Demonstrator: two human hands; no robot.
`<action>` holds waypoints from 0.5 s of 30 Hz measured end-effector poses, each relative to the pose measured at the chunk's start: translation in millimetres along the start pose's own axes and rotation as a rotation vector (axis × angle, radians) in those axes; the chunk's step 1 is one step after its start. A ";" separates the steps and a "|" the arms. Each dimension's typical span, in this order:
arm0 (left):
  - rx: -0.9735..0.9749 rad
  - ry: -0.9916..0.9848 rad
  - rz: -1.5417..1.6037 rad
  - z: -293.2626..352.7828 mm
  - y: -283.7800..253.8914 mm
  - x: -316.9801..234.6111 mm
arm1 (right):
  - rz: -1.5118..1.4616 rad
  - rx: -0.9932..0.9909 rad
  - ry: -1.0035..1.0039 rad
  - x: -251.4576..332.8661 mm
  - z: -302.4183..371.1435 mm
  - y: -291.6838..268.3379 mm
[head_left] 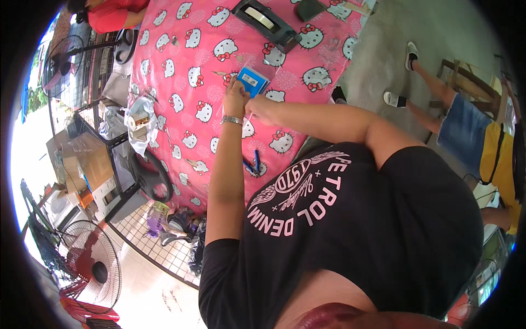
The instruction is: The person places notebooks of various colors into clear plastic bags, uses a tape dispenser to seal the bags, and kemudian stacks the packaged notebooks or places them into a cardboard box.
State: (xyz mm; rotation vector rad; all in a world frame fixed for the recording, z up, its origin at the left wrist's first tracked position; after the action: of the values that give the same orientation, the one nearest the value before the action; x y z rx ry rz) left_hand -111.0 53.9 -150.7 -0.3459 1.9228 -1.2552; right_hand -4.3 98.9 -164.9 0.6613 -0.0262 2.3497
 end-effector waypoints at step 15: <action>-0.104 -0.028 -0.277 23.7 -13.1 -7.2 | 1.601 -0.190 -1.390 8.7 35.3 -22.0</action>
State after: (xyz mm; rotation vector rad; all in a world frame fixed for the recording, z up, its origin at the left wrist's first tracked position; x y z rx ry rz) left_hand -91.2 36.7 -140.6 -0.7003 1.9682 -1.3191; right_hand 20.0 114.2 -133.5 2.6616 -1.9247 2.2745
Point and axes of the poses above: each hand's wrist, its own z-axis away from the middle knuckle, its own y-axis out of the palm, x = y × z, the point moved 5 cm from there along -z, towards the middle knuckle, and after that the axes turned 14 degrees about -x, right-handed, at the moved point
